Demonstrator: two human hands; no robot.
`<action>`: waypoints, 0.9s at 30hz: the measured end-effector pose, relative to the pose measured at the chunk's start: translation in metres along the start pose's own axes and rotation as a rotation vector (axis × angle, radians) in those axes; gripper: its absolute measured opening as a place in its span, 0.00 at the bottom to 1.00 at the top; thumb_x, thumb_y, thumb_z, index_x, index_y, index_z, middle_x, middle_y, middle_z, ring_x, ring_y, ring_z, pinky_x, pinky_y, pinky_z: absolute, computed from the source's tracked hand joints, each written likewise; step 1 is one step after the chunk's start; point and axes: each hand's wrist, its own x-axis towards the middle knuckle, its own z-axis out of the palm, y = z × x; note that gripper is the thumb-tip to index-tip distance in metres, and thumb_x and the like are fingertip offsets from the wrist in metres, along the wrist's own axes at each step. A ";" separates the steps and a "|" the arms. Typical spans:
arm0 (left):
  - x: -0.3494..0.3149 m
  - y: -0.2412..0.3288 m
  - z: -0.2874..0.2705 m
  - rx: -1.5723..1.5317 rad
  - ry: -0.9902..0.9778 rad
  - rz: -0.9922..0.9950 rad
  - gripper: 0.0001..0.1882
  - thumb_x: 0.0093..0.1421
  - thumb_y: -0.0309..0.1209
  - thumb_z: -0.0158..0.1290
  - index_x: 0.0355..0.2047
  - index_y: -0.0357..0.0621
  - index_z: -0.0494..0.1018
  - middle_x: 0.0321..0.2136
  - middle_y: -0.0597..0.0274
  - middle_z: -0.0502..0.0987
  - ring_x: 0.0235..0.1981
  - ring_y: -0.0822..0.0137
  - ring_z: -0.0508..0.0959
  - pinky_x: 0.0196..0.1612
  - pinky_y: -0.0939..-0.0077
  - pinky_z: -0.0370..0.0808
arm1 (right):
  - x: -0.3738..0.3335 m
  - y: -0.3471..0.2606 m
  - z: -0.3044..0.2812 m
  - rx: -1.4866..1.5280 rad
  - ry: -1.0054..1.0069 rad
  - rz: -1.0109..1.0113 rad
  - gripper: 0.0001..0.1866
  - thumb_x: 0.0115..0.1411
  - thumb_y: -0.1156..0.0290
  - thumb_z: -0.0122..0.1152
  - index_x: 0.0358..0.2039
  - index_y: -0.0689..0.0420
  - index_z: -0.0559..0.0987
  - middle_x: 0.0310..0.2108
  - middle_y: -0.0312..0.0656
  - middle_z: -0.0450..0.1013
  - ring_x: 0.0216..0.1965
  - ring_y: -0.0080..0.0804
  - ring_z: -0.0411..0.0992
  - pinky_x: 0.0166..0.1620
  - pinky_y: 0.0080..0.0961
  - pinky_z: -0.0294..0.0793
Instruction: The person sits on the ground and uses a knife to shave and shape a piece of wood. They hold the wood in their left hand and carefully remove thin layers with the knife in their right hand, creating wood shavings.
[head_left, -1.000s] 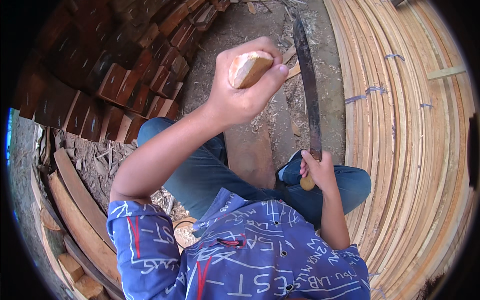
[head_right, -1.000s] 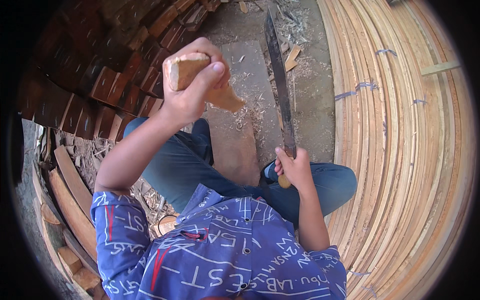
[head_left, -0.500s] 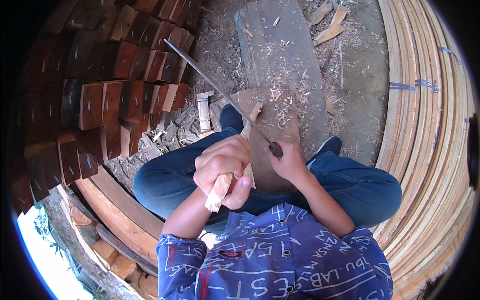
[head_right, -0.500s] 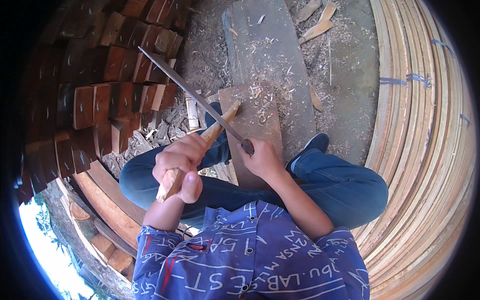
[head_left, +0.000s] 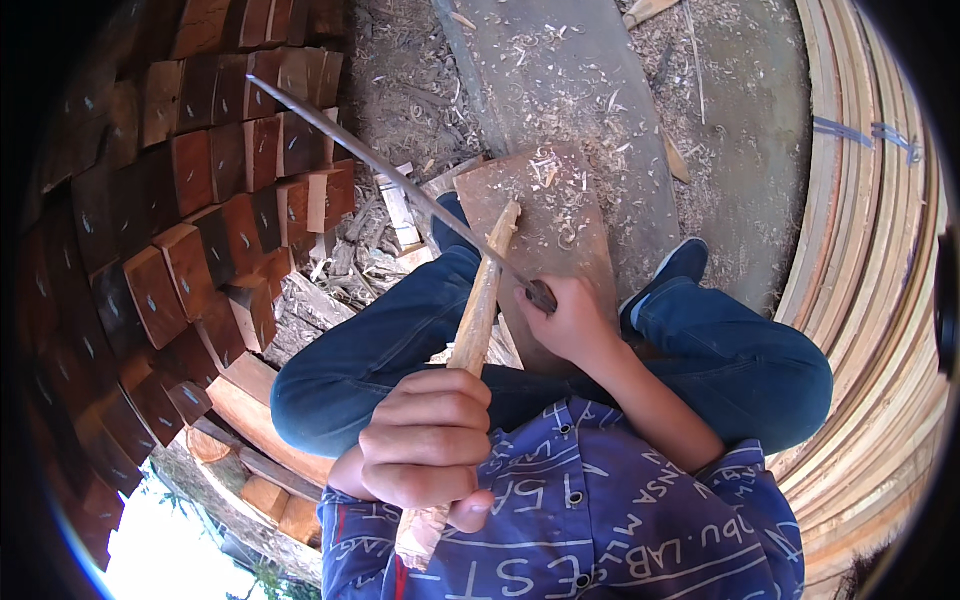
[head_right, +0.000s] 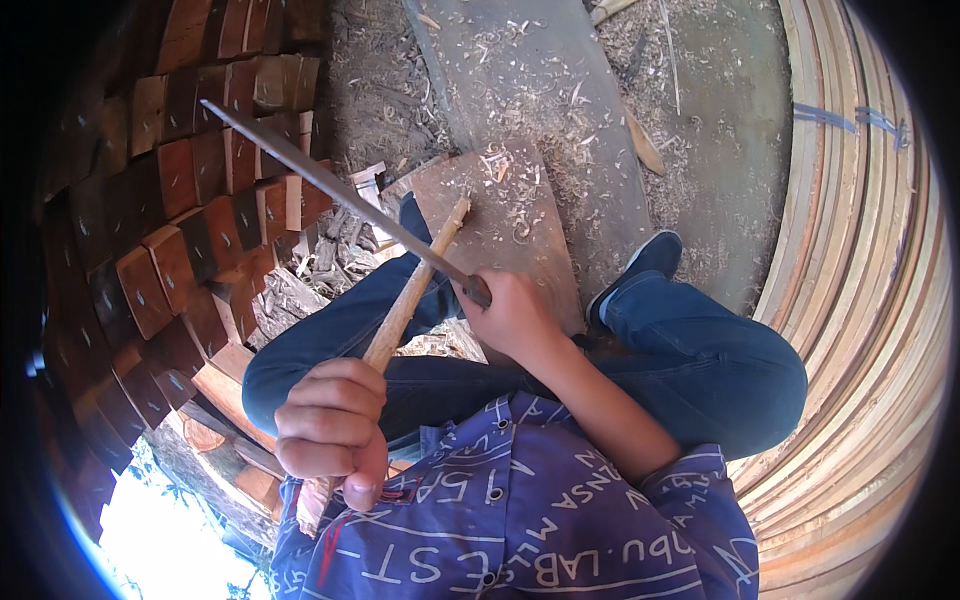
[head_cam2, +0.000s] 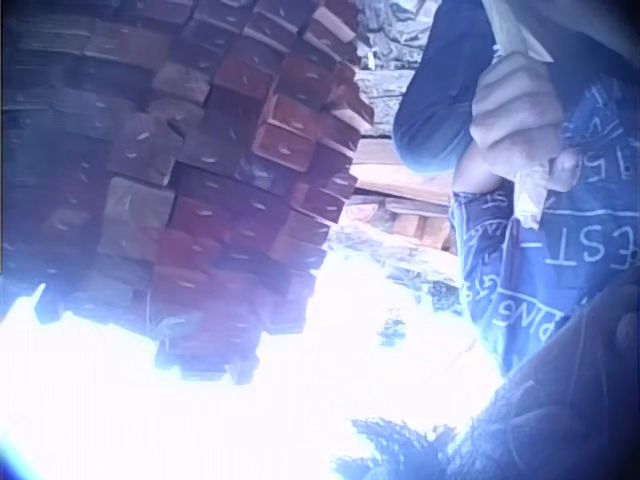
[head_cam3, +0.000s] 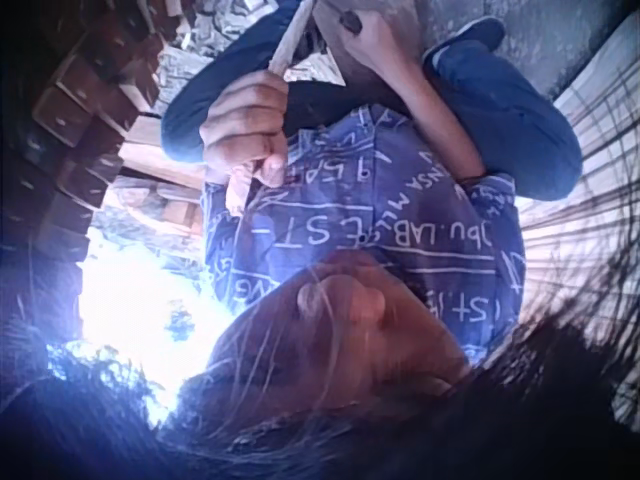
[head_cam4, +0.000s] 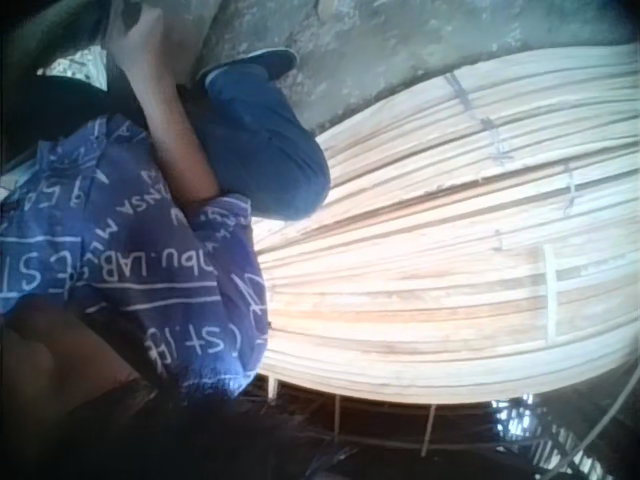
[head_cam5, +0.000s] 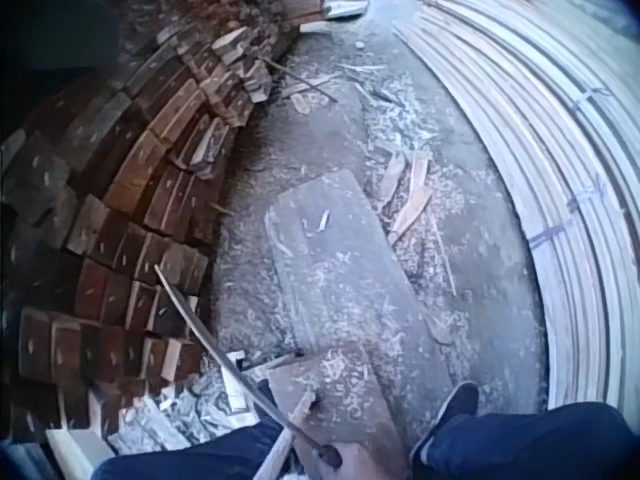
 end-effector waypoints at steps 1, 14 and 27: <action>0.000 -0.001 0.001 0.001 0.006 -0.015 0.11 0.55 0.31 0.54 0.23 0.42 0.63 0.13 0.64 0.65 0.10 0.70 0.63 0.12 0.74 0.63 | 0.004 0.012 0.002 0.027 -0.012 0.068 0.15 0.56 0.66 0.61 0.20 0.64 0.73 0.13 0.49 0.64 0.15 0.35 0.60 0.23 0.34 0.61; -0.001 0.005 -0.002 -0.048 -0.013 -0.077 0.09 0.53 0.27 0.58 0.24 0.39 0.67 0.15 0.60 0.69 0.14 0.64 0.68 0.18 0.68 0.69 | 0.001 -0.001 -0.002 0.131 -0.043 0.071 0.15 0.55 0.67 0.61 0.21 0.66 0.72 0.13 0.51 0.64 0.15 0.34 0.60 0.23 0.34 0.61; 0.005 0.000 0.011 -0.003 -0.074 -0.041 0.11 0.54 0.30 0.55 0.24 0.40 0.64 0.14 0.63 0.66 0.11 0.69 0.64 0.14 0.72 0.64 | 0.000 0.001 -0.006 0.143 -0.038 0.095 0.15 0.56 0.66 0.60 0.21 0.66 0.73 0.13 0.50 0.66 0.15 0.35 0.60 0.23 0.36 0.62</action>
